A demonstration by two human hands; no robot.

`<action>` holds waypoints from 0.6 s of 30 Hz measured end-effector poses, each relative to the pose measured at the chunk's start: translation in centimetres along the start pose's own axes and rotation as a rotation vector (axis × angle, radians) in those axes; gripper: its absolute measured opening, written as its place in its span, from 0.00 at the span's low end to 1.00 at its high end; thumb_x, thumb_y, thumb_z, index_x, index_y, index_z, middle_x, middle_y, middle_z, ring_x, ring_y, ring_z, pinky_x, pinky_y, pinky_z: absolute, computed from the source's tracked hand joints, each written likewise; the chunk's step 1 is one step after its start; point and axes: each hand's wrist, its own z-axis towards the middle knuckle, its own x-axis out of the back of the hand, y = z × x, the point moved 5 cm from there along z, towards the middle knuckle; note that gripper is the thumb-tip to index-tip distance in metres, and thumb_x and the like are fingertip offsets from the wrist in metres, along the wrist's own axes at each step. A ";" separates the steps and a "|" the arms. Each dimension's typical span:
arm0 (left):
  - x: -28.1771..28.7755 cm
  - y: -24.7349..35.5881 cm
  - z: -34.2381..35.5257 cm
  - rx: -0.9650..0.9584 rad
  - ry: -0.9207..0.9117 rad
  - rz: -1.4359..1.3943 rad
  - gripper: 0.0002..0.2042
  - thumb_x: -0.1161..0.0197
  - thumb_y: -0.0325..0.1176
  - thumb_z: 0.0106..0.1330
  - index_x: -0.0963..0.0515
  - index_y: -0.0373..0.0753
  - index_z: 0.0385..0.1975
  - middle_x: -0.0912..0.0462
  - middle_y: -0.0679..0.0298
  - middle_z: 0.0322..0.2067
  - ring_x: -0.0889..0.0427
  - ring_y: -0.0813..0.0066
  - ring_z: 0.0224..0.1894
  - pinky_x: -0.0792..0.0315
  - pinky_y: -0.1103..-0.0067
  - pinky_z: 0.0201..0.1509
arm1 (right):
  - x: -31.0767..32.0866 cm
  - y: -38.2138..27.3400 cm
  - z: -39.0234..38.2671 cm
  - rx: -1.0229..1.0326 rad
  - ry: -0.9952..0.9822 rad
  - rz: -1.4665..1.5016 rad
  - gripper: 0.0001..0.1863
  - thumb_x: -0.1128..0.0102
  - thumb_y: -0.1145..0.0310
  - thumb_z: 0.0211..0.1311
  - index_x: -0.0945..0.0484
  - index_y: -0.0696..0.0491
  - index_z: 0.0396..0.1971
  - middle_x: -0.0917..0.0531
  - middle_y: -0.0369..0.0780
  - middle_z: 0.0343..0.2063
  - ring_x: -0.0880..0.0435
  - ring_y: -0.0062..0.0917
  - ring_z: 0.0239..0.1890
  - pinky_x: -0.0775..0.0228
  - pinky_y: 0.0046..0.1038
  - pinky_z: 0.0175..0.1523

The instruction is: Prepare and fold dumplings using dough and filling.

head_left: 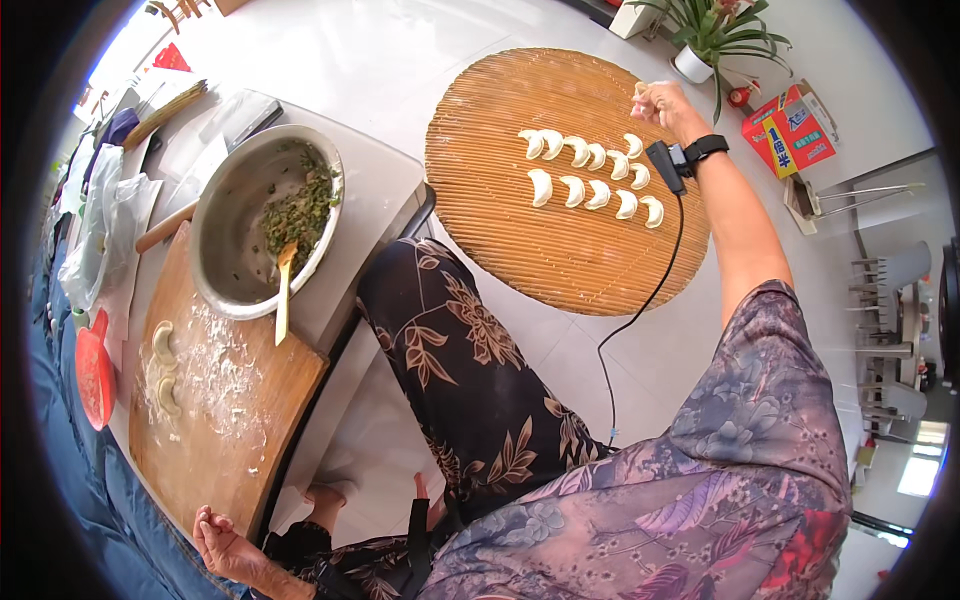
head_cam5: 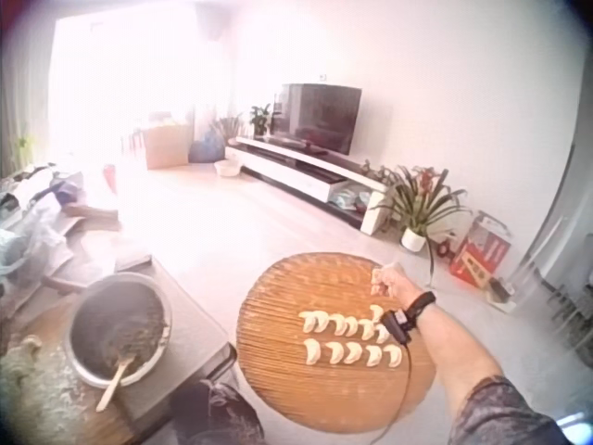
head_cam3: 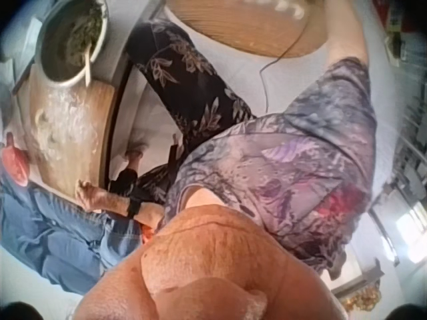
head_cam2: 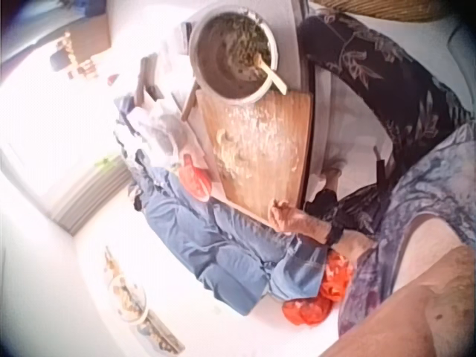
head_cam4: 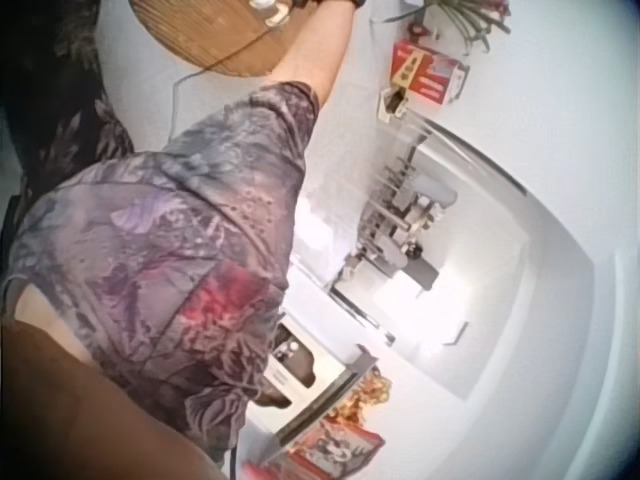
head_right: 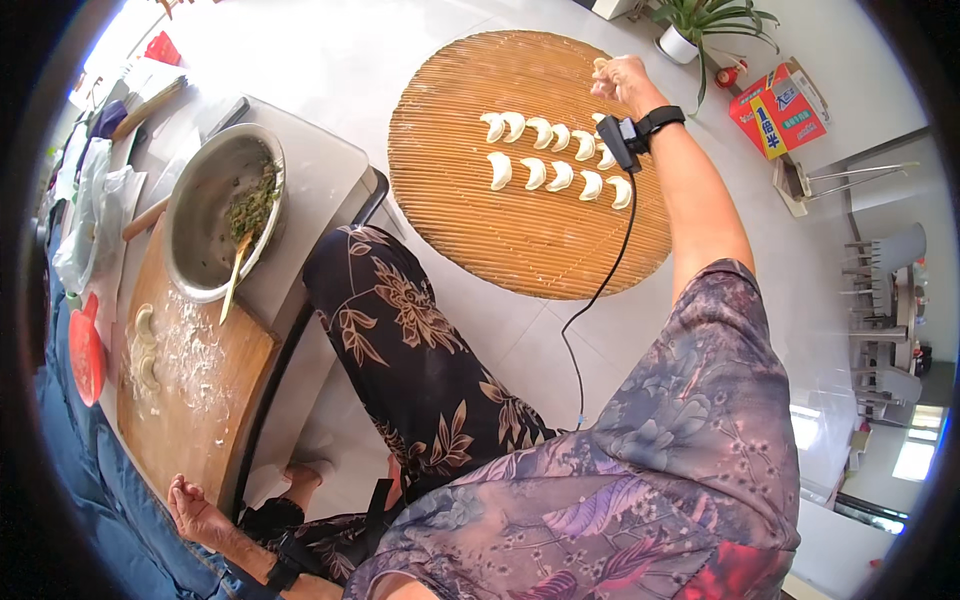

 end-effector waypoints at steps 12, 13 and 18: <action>1.1 0.2 0.7 0.115 -0.011 0.106 0.12 0.47 0.28 0.67 0.26 0.26 0.45 0.20 0.55 0.41 0.24 0.76 0.34 0.29 0.85 0.37 | -1.0 7.8 3.3 0.037 0.101 -0.345 0.03 0.43 0.76 0.44 0.26 0.58 0.21 0.19 0.42 0.20 0.21 0.28 0.17 0.31 0.30 0.16; 1.1 0.3 0.8 0.118 -0.008 0.122 0.12 0.47 0.28 0.67 0.26 0.26 0.45 0.20 0.55 0.41 0.24 0.76 0.34 0.29 0.85 0.36 | -1.2 8.4 4.0 0.053 0.100 -0.369 0.03 0.42 0.75 0.43 0.26 0.57 0.20 0.19 0.42 0.18 0.21 0.28 0.17 0.31 0.30 0.17; 0.9 -0.5 1.4 0.181 -0.044 0.114 0.12 0.47 0.28 0.68 0.26 0.27 0.45 0.21 0.55 0.42 0.25 0.78 0.34 0.29 0.86 0.36 | 0.4 11.4 7.1 0.213 0.161 -0.453 0.04 0.38 0.73 0.40 0.24 0.56 0.18 0.21 0.43 0.14 0.20 0.28 0.16 0.30 0.31 0.18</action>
